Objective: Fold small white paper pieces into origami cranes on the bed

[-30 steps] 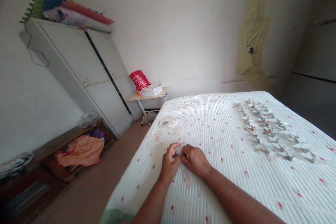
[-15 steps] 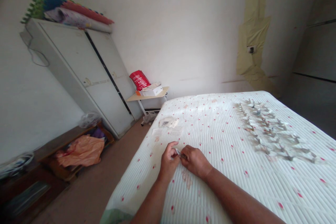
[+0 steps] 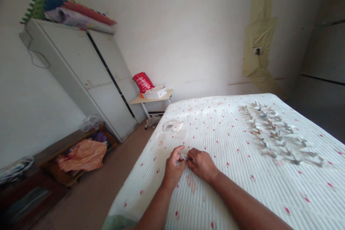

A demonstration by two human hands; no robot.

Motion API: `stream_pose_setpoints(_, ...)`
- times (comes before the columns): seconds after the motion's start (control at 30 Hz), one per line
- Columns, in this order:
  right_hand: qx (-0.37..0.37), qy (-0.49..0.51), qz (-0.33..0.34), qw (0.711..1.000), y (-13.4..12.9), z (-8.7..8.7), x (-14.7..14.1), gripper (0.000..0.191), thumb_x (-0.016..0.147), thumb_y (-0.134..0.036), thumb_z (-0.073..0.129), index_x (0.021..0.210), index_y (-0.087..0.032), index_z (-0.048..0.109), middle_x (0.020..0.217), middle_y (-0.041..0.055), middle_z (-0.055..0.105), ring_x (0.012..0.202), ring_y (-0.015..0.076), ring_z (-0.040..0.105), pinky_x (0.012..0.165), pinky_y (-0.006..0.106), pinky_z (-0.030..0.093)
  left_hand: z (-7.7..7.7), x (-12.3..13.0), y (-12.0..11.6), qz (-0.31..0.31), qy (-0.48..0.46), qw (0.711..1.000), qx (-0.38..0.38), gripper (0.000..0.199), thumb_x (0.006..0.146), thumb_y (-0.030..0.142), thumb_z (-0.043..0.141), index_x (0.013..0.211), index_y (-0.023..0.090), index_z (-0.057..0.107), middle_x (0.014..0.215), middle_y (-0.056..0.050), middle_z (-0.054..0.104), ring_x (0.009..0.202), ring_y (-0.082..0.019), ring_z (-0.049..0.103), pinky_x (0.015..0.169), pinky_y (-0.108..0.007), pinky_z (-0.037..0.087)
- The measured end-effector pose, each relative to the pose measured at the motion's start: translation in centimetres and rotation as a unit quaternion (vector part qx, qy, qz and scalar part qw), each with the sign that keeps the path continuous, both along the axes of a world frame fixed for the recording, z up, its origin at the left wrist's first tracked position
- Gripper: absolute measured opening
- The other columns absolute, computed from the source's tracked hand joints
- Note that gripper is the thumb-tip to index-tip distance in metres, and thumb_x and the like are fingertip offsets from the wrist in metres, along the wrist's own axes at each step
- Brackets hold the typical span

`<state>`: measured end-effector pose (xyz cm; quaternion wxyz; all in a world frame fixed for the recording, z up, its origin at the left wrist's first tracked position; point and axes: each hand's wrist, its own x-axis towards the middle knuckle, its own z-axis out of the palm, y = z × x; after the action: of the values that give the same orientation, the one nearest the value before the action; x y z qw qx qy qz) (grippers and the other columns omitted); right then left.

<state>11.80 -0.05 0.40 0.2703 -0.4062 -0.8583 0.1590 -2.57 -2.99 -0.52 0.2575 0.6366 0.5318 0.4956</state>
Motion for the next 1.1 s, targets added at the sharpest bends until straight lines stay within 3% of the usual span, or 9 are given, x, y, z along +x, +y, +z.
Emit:
stream_pose_setpoints(0.23,0.072,-0.061,-0.023,0.995,-0.22,-0.25,-0.61,0.014,0.079,-0.015,0.038,0.078,-0.016,0.052,0.075,0.0032,0.055,0.060,0.0116,0.052,0.054,0.022,0.032,-0.04,0.08,-0.09,0.035,0.024,0.999,0.022,0.048,0.066,0.004,0.045,0.111,0.020,0.050,0.063,0.004,0.048,0.065,-0.011,0.049,0.067,-0.022,0.040)
stream_pose_setpoints(0.47,0.034,0.013,-0.002,0.999,0.33,-0.66,-0.46,0.012,0.078,-0.013,0.037,0.077,-0.018,0.048,0.073,0.0006,0.053,0.063,0.0117,0.052,0.057,0.021,0.035,0.23,0.12,-0.10,0.043,-0.011,0.999,0.016,0.043,0.067,0.007,0.047,0.109,0.020,0.048,0.060,0.006,0.050,0.061,-0.010,0.051,0.066,-0.020,0.041)
stream_pose_setpoints(0.6,0.018,0.046,0.007,0.999,0.55,-0.56,-0.25,0.012,0.078,-0.013,0.036,0.076,-0.019,0.047,0.072,0.0000,0.051,0.063,0.0118,0.051,0.059,0.022,0.037,0.20,0.02,0.13,0.041,-0.051,0.998,-0.006,0.022,0.069,0.014,0.051,0.091,0.017,0.054,0.065,0.002,0.058,0.065,-0.012,0.056,0.066,-0.021,0.043)
stream_pose_setpoints(0.7,0.019,0.058,0.004,0.998,0.50,-0.41,-0.29,0.013,0.078,-0.013,0.036,0.076,-0.019,0.047,0.071,-0.0003,0.051,0.063,0.0115,0.051,0.059,0.022,0.037,0.09,-0.15,0.29,0.049,-0.026,0.998,-0.004,0.004,0.068,0.018,0.052,0.070,0.017,0.055,0.064,0.001,0.058,0.065,-0.012,0.055,0.063,-0.020,0.042)
stream_pose_setpoints(0.9,0.020,0.053,-0.004,0.998,0.38,-0.28,-0.38,0.012,0.079,-0.014,0.036,0.076,-0.019,0.047,0.073,0.0001,0.050,0.063,0.0117,0.051,0.059,0.023,0.037,-0.11,-0.27,0.38,0.064,0.032,0.997,0.018,0.008,0.064,0.015,0.052,0.057,0.017,0.051,0.059,0.002,0.052,0.064,-0.013,0.050,0.062,-0.022,0.038)
stream_pose_setpoints(1.1,0.004,0.049,-0.010,0.999,0.44,-0.55,-0.41,0.009,0.076,-0.015,0.040,0.080,-0.019,0.047,0.075,0.0005,0.052,0.066,0.0128,0.052,0.059,0.023,0.038,0.22,-0.12,0.23,0.043,0.035,0.998,0.034,0.009,0.065,0.010,0.049,0.061,0.017,0.053,0.064,0.001,0.053,0.066,-0.013,0.050,0.063,-0.022,0.038)
